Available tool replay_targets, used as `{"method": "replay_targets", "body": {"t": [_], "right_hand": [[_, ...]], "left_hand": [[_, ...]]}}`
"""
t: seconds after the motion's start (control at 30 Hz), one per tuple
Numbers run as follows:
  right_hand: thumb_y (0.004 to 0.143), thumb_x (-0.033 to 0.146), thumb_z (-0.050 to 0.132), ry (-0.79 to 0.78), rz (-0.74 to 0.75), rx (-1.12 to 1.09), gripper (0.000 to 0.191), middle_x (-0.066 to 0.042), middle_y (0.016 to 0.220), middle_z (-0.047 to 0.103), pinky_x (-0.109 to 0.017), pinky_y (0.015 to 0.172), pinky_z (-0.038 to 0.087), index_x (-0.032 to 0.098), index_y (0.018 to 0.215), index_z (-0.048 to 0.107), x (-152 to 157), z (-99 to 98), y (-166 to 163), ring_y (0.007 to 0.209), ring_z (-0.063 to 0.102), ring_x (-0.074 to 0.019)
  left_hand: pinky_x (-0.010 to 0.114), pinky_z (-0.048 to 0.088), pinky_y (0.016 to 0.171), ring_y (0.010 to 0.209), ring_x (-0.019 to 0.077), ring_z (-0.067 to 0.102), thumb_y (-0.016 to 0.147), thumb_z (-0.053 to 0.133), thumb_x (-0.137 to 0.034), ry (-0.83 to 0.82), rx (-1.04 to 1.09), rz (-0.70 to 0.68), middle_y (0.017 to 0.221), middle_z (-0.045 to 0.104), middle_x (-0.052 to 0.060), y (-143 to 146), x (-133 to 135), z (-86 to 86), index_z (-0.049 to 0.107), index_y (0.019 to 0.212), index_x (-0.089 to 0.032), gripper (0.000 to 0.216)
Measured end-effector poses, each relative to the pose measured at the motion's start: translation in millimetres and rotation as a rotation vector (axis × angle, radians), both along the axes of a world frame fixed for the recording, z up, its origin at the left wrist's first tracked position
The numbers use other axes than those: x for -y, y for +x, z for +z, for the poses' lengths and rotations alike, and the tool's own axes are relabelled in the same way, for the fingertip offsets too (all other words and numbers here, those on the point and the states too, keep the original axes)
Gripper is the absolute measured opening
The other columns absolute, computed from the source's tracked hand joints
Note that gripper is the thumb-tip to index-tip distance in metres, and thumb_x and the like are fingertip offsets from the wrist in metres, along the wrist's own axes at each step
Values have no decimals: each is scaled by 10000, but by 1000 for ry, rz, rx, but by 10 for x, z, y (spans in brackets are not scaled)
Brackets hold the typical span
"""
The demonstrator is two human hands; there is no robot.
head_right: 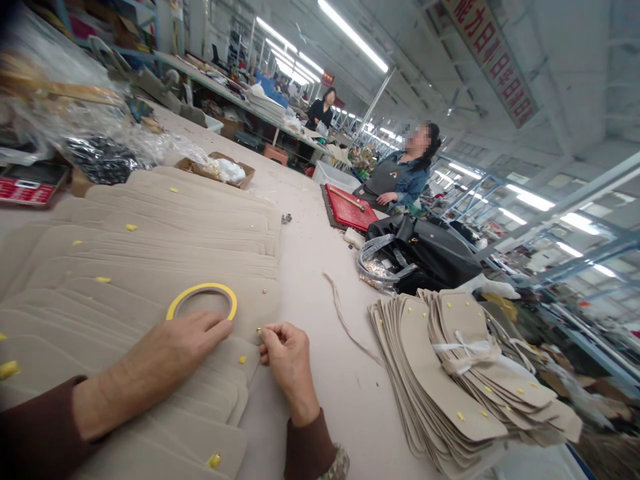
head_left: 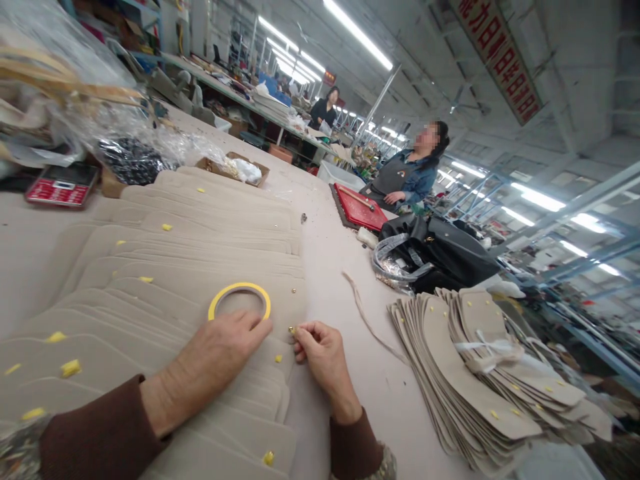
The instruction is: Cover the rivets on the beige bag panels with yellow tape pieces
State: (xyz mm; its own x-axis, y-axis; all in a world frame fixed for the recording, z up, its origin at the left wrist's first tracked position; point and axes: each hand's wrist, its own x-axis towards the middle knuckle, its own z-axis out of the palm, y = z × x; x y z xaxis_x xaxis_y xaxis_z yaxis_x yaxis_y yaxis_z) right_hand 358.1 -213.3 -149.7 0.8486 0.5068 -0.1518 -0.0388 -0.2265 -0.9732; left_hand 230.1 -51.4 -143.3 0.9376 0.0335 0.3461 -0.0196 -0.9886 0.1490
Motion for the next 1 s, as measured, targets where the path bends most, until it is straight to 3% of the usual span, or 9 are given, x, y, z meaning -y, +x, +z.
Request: {"method": "replay_targets", "body": {"t": [0.17,0.4,0.47,0.57,0.67,0.8,1.0], "right_hand": [[787,342,635,-115,49,173,203,32,542,602,-201,443,407,157,735,701,-47,-31,-27,438,499,-98],[826,245,558,-283,106,545,178,-20,674,703,-253,619,443,187,724,692,-125,-34,-20,620,626,-158],[828,242,579,-294,99,556,131,6,630,674,-252,610,438,190,842,699,-116,-42,-10,594,616,-157],[834,299,625,-284,29,405,208,56,561,607,-237,501,411,185,1005,657,-56,-48,-8,484,564,-147],[874,343,592,-249,39,310,171,23,611,640,-232,479,414,190,853,666,27,-62,-32,517,585,-150],[882,248,591,-285,90,592,176,-30,759,730,-259,681,455,195,784,727,41,-107,-69,700,649,-169],[892,211,598,-450,66,759,164,-17,721,714,-251,672,407,198,771,708,-131,-114,-52,660,631,-154]], "left_hand": [[383,475,739,830,261,565,900,540,-37,6,-111,9,905,646,68,25,-7,-41,643,912,-192,187],[402,449,762,841,263,538,906,543,-49,-38,-132,-18,914,639,66,28,3,-11,635,930,-194,173],[407,438,766,842,266,535,903,536,-41,-32,-140,-22,914,631,66,25,-1,-18,630,924,-195,182],[405,427,766,835,262,529,892,527,-22,-38,-134,-30,910,620,65,16,-17,-39,621,908,-192,195],[398,422,769,837,258,523,894,534,-33,-63,-121,-42,907,610,64,4,-42,-71,617,907,-188,177],[399,416,768,835,258,515,900,523,-43,-72,-106,-55,909,602,64,-9,-53,-105,611,910,-190,172],[385,392,736,797,253,493,872,481,6,-90,-80,-104,866,578,56,-12,-38,-104,591,875,-192,226]]}}
